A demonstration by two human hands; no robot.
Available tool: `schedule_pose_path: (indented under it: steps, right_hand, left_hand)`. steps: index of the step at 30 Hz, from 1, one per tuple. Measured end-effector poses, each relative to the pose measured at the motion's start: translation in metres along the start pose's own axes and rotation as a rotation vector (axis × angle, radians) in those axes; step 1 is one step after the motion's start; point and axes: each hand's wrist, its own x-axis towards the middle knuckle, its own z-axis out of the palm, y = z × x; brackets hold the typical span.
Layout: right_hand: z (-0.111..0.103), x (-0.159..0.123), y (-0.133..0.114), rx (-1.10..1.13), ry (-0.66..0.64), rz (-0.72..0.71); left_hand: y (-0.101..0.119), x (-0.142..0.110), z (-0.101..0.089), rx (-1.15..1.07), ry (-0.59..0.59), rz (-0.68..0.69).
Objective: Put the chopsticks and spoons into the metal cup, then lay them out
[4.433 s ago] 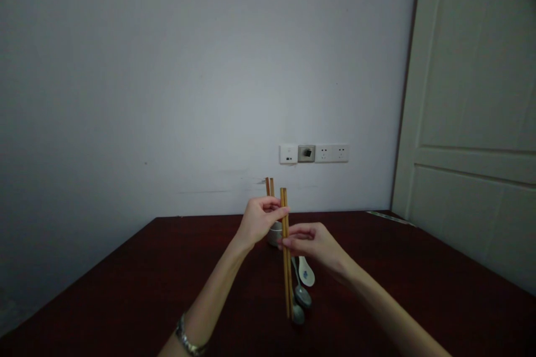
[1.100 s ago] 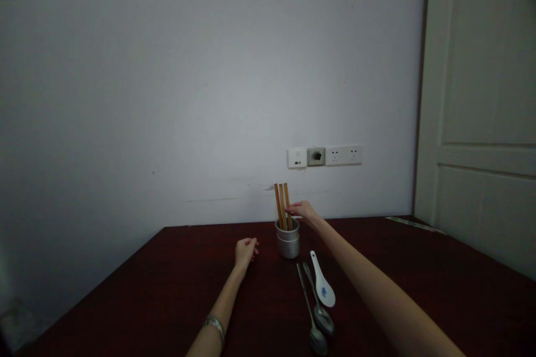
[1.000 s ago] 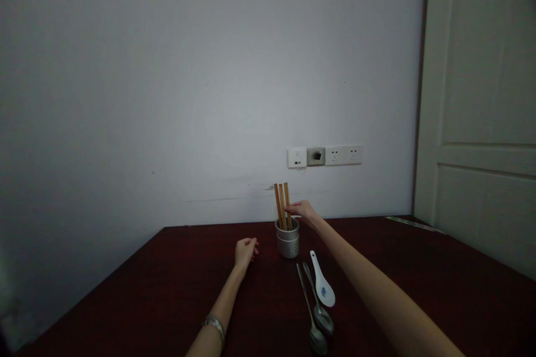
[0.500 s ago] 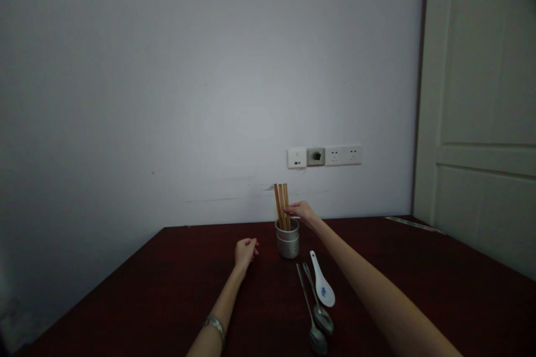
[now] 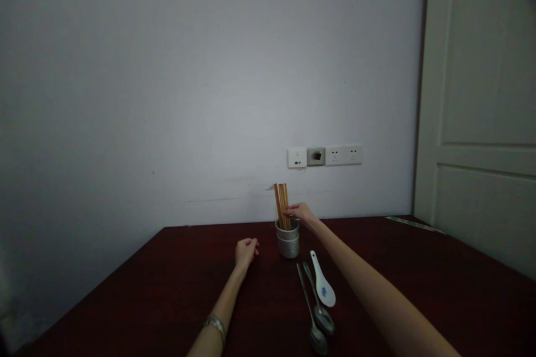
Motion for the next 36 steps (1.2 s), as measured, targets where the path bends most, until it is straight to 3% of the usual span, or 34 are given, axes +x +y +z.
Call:
schedule_pose_path:
  steps: [13,20,25,28,33,36]
  right_hand:
    - [-0.001,-0.005,0.001,-0.051,-0.028,0.018]
    - [-0.04,-0.023,0.01,-0.199,0.0,0.059]
    - [-0.075,-0.058,0.038,-0.408,0.149,0.004]
    - [-0.088,-0.085,0.065,-0.523,0.168,-0.049]
    - [-0.086,-0.118,0.103,-1.004,0.133,-0.152]
    - [-0.081,-0.125,0.111,-1.137,0.15,-0.176]
  left_hand:
    - [0.001,-0.002,0.0,0.003,0.004,0.01]
    - [0.003,-0.003,-0.001,0.021,-0.002,0.013]
    - [0.002,-0.004,-0.002,0.051,0.011,0.014]
    - [0.002,-0.005,-0.002,0.052,0.003,0.034]
    - [0.002,-0.006,-0.002,0.033,-0.012,0.049]
    - [0.002,-0.006,-0.002,0.007,-0.029,0.047]
